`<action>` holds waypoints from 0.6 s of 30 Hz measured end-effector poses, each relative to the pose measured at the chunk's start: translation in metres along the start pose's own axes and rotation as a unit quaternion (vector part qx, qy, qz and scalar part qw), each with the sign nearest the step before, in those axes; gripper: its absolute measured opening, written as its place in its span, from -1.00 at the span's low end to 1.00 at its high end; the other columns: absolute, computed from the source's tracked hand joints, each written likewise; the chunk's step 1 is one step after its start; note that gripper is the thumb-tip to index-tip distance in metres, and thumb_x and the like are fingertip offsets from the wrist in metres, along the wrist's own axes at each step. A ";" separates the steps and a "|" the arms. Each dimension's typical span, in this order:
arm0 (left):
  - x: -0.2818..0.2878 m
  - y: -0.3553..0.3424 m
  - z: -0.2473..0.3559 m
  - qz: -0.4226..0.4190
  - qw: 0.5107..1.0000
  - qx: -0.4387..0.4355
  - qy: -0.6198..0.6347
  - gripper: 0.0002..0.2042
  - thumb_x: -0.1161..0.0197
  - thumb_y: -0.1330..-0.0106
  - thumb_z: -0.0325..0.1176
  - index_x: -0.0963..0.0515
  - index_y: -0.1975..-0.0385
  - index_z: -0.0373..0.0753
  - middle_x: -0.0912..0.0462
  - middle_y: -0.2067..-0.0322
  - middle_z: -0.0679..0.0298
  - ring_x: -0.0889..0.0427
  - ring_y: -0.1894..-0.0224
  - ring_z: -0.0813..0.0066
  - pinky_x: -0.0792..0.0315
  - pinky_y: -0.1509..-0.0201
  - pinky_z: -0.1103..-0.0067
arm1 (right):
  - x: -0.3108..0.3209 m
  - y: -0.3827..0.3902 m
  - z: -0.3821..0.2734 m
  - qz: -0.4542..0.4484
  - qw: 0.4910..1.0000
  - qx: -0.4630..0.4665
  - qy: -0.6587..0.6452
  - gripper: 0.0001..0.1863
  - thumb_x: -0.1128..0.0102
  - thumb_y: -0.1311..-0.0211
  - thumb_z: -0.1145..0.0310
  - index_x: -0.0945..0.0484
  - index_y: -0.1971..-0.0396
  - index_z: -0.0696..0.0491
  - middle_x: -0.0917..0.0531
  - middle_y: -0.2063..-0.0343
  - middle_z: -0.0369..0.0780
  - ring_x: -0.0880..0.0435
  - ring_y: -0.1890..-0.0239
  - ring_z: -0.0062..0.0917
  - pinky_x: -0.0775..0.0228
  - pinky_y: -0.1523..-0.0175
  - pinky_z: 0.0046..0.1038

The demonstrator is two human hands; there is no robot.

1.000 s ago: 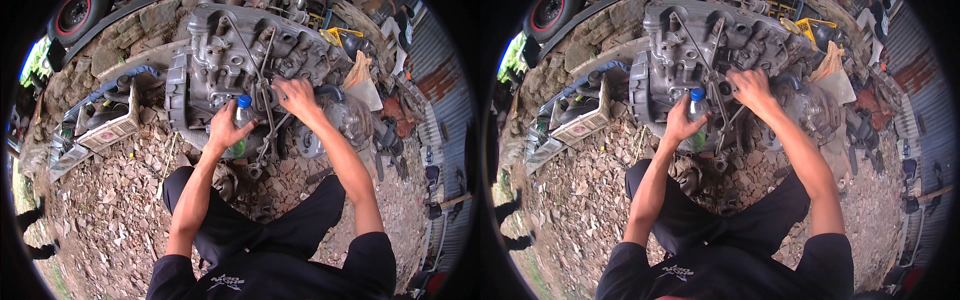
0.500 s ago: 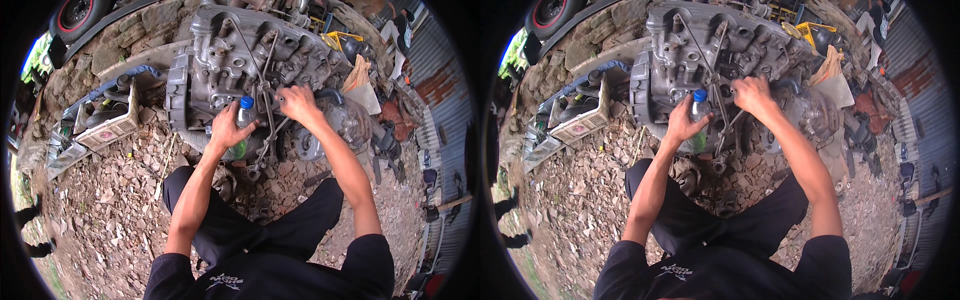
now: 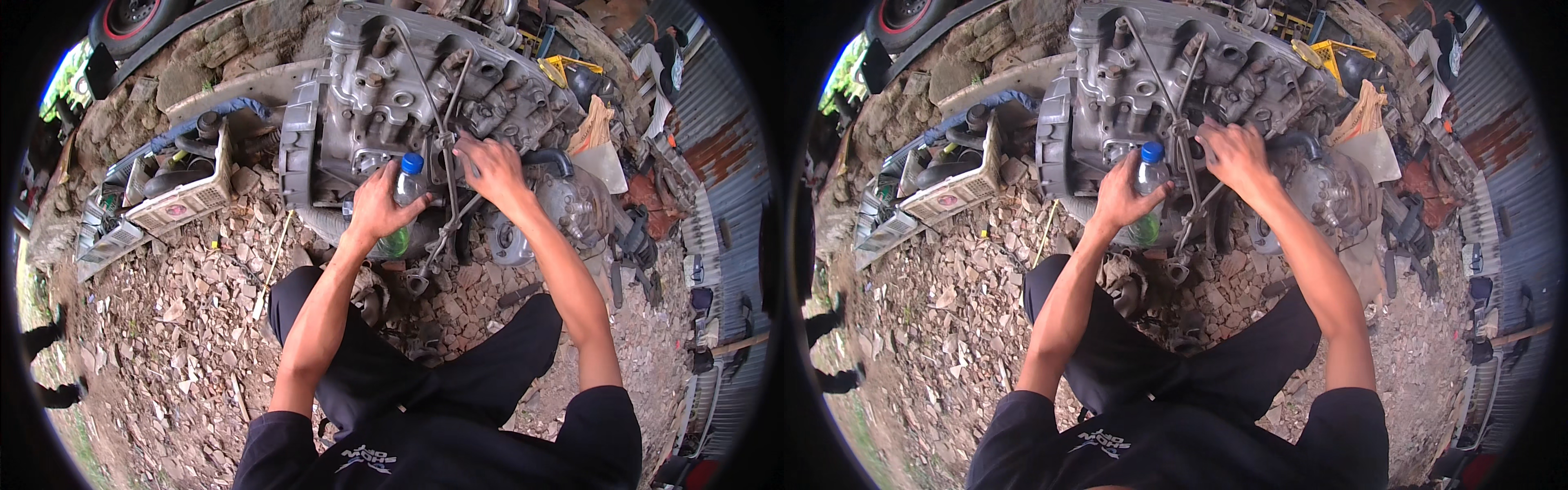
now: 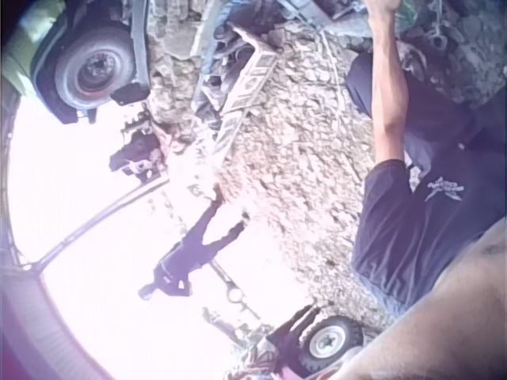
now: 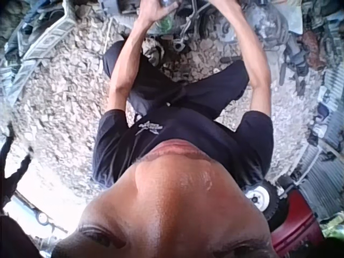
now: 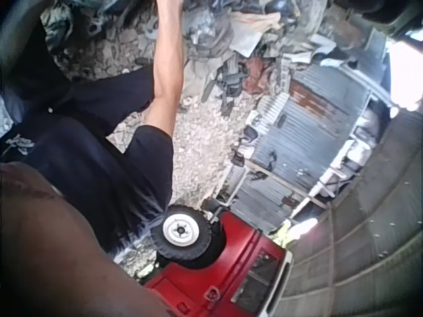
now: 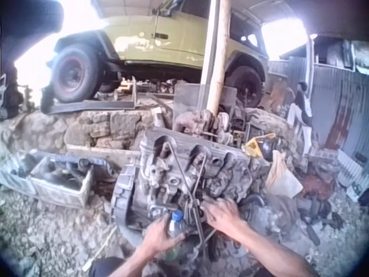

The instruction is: The person works on an engine block sitting on the ground, using a rag to wipe components, pouring fluid from a plastic bottle into the assembly, and using a metal rod and a marker.

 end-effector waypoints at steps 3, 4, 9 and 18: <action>-0.002 0.002 0.000 -0.019 1.000 0.010 0.010 -0.26 -0.41 -0.04 0.10 -0.42 -0.05 -0.40 -0.60 0.16 -0.16 -0.60 0.08 -0.12 -0.48 0.02 0.23 | 0.004 0.007 0.000 0.043 0.999 0.020 0.026 -0.85 -0.25 -0.22 0.28 -0.64 0.23 -0.05 -0.74 0.19 -0.27 -0.67 0.36 -0.32 -0.37 0.16 -0.24; -0.002 0.001 -0.001 -0.004 1.000 0.001 0.011 -0.27 -0.41 -0.04 0.10 -0.42 -0.04 -0.40 -0.60 0.17 -0.15 -0.60 0.08 -0.13 -0.48 0.03 0.22 | 0.000 0.003 0.001 0.026 0.999 0.019 0.015 -0.84 -0.26 -0.22 0.28 -0.63 0.22 -0.05 -0.73 0.16 -0.28 -0.67 0.36 -0.32 -0.37 0.17 -0.26; -0.003 0.003 0.001 0.022 0.999 -0.023 0.019 -0.29 -0.41 -0.04 0.10 -0.43 0.00 -0.40 -0.60 0.22 -0.13 -0.60 0.12 -0.13 -0.47 0.06 0.22 | -0.009 0.007 0.002 -0.025 0.999 0.010 0.024 -0.60 -0.36 0.00 0.34 -0.56 0.08 -0.04 -0.71 0.08 -0.21 -0.71 0.21 -0.22 -0.34 0.09 -0.08; -0.003 0.001 0.004 -0.007 1.000 -0.003 0.008 -0.30 -0.41 -0.04 0.10 -0.44 0.00 -0.38 -0.60 0.21 -0.12 -0.59 0.12 -0.13 -0.47 0.05 0.20 | -0.010 0.002 0.008 -0.060 0.997 -0.009 -0.041 -0.65 -0.29 -0.05 0.36 -0.58 0.09 -0.03 -0.70 0.10 -0.16 -0.71 0.17 -0.24 -0.34 0.04 0.03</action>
Point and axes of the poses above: each hand's wrist, its own y-axis away from the middle knuckle, its own x-axis out of the back of the hand, z = x × y, the point moved 8 cm from there along -y, towards the middle knuckle
